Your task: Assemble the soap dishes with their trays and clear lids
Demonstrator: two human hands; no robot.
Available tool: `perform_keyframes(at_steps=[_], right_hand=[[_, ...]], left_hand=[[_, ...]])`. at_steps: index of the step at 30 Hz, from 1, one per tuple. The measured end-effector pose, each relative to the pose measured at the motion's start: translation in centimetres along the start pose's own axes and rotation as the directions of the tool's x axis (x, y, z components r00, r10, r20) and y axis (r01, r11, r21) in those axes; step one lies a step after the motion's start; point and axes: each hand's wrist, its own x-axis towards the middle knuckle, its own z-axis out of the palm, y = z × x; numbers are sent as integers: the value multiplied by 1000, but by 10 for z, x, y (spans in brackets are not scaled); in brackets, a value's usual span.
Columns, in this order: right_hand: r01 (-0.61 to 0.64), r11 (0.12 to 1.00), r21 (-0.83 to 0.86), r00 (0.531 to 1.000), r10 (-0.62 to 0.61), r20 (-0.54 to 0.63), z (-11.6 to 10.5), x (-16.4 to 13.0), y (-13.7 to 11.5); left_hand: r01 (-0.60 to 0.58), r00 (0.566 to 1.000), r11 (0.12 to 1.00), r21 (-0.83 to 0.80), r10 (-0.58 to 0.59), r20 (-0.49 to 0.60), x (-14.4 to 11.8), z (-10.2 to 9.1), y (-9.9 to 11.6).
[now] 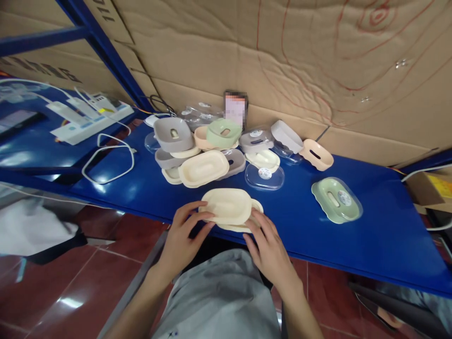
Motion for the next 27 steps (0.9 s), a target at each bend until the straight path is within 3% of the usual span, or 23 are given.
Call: perform_keyframes(at_steps=[3,5,11,15,18,24,27], right_hand=[[-105,993,60,985,112,-131,-1,-5,-1],[-145,988,50,978,151,-147,-8,-9,3],[-72,987,-146,997,75,17,-36,19,45],[-12,934,-357,996,42,77,-39,58,80],[36,895,-445,990,29,139,-38,69,93],[-7,826,-563,1000,21,20,-51,60,86],[93,871,-483,995,-69,67,-44,83,72]], left_hand=[[-41,999,999,-13,41,35,-1,8,9],[-64,997,998,16,64,31,0,10,11],[-97,995,972,213,93,27,0,-7,-6],[-64,998,951,303,65,6,-5,-18,-24],[-20,1000,960,279,25,-13,-9,-24,-33],[-1,1000,959,283,8,-22,-6,-33,-45],[-61,996,936,346,79,-38,-2,-30,-38]])
